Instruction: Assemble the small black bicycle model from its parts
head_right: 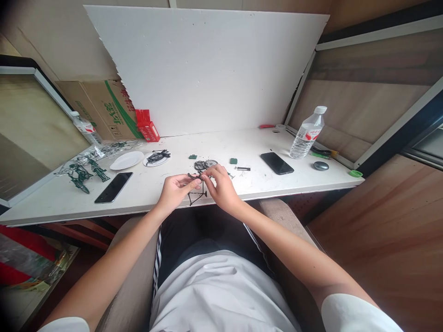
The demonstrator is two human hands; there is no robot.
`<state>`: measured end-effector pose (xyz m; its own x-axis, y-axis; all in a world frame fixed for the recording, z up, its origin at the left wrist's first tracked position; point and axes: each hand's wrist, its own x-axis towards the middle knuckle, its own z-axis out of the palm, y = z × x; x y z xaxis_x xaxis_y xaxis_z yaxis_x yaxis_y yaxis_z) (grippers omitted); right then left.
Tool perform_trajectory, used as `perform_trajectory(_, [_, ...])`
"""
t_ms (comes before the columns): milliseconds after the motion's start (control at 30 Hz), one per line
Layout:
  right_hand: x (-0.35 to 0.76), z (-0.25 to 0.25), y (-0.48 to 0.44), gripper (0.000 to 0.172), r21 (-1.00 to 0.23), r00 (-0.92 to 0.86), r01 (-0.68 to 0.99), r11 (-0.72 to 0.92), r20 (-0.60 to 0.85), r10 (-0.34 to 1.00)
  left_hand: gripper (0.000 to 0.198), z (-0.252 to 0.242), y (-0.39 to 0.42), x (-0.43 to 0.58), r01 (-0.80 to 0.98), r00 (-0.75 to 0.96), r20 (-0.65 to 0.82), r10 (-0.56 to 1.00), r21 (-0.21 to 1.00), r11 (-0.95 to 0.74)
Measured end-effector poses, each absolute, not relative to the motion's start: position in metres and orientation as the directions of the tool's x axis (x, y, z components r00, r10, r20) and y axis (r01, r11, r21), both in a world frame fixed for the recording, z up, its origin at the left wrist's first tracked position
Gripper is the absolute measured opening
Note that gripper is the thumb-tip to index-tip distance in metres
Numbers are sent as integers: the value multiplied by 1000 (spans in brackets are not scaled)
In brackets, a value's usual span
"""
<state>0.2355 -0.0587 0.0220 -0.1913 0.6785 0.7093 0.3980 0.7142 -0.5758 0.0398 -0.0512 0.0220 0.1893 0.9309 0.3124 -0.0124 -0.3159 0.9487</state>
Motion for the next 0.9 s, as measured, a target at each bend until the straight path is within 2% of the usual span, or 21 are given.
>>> perform_trajectory(233, [236,20,-57,18,-531,-216,440,724,720,660,33,24,-53,41,28,178,303,936,949,-313])
perform_trajectory(467, [235,18,-56,30,-697,-156,320,642,630,761,36,25,-52,40,-4,184,293,938,955,-297])
perform_trajectory(667, [234,14,-51,39,-855,-116,168,491,478,871,38,27,-52,42,-28,197,281,939,959,-282])
perform_trajectory(900, [233,18,-52,42,-898,-118,77,432,422,899,38,27,-54,43,-38,187,288,939,958,-286])
